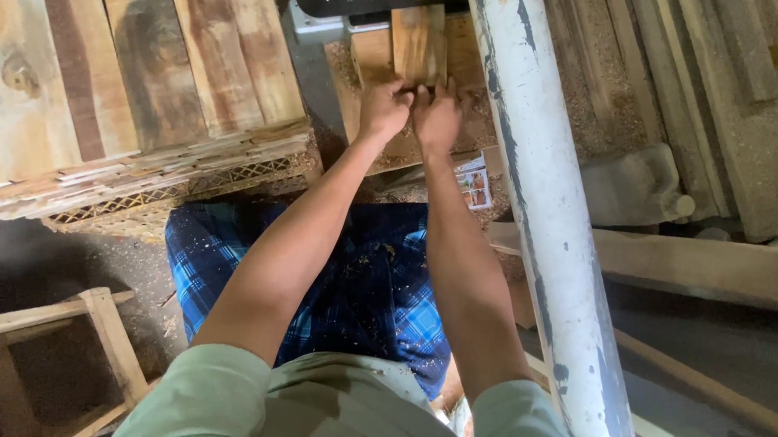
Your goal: Feeding wooden boards into a thickness planer to smooth the surfaces and achieve uniform thickness.
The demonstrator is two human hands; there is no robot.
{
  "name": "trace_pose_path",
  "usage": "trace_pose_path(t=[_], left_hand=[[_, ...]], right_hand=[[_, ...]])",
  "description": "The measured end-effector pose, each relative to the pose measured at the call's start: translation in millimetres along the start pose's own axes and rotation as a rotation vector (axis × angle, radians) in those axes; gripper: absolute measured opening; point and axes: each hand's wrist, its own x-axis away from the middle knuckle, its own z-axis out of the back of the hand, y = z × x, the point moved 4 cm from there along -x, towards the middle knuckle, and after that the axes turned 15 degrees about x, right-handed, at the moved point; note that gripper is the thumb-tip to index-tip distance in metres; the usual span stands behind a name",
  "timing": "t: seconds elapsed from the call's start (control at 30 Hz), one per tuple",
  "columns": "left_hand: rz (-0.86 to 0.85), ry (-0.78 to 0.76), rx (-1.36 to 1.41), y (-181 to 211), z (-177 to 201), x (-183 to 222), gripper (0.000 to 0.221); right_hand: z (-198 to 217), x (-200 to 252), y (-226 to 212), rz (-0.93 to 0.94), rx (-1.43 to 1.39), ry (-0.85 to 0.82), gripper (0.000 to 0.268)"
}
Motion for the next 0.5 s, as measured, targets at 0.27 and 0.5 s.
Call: trace_pose_path(t=[0.27, 0.5], left_hand=[[-0.07, 0.055, -0.058, -54.2, -0.1, -9.8, 0.04], [0.055, 0.063, -0.068, -64.7, 13.0, 30.7, 0.043]], right_hand=[[32.9, 34.8, -11.2, -0.131, -0.108, -0.014, 0.05], [-1.9, 64.8, 14.0, -0.197, -0.078, 0.1, 0.042]])
